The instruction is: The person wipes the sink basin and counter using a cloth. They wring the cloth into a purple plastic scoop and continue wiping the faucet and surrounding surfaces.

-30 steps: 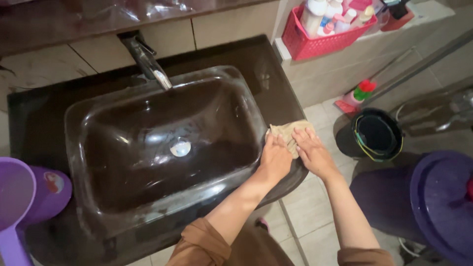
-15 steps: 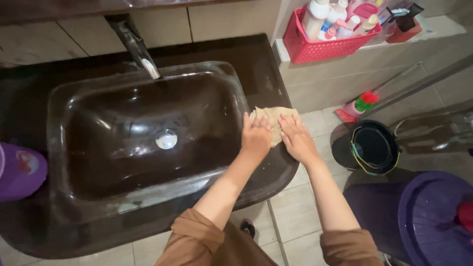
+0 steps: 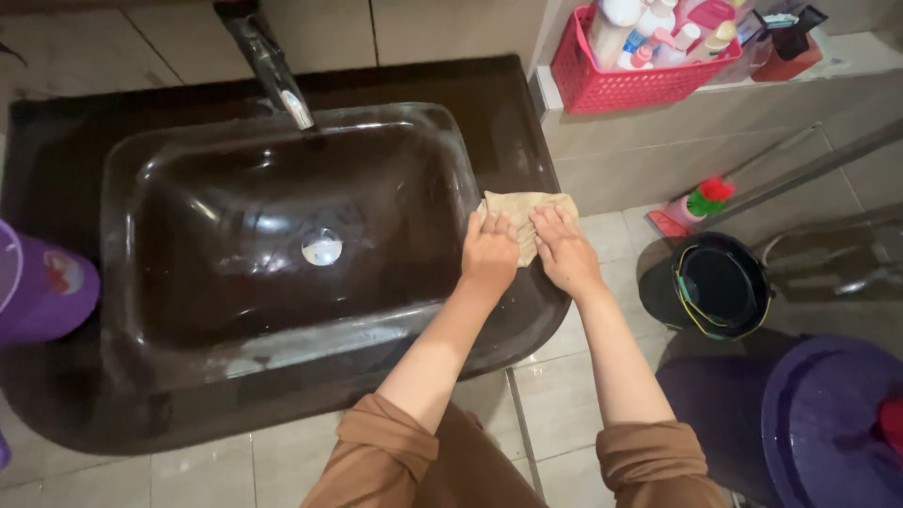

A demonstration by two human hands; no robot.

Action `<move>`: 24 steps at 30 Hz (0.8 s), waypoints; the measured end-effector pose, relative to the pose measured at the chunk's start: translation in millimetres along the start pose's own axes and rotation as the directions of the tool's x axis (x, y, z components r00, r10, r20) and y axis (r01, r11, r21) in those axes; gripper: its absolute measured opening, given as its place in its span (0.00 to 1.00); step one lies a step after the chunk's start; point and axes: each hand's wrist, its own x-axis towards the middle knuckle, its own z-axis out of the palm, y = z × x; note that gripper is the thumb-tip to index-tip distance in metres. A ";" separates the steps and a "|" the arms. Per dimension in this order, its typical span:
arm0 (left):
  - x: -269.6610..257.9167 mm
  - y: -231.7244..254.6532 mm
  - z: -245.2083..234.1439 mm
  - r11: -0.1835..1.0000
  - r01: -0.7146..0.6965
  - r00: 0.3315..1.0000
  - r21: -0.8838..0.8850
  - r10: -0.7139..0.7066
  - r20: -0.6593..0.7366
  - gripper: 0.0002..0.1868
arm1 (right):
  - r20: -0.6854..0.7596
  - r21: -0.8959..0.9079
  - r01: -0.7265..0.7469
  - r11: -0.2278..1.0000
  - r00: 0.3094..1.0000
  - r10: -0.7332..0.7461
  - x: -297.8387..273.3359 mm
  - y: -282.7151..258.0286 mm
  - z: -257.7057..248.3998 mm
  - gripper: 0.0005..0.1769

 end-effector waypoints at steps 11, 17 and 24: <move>-40.0 9.2 -13.4 0.997 -0.072 0.978 0.013 0.073 -0.196 0.21 | -0.003 -0.028 0.008 1.000 1.000 -0.009 -32.3 -8.0 0.2 0.25; -51.0 17.2 -15.5 0.998 -0.067 0.983 0.015 0.068 -0.173 0.18 | -0.003 -0.028 0.025 0.999 1.000 -0.025 -42.8 -11.3 -1.8 0.24; -63.1 25.8 -17.8 0.998 -0.049 0.995 0.038 0.052 -0.086 0.20 | 0.012 -0.032 0.017 0.999 1.000 -0.017 -55.0 -14.1 -3.5 0.23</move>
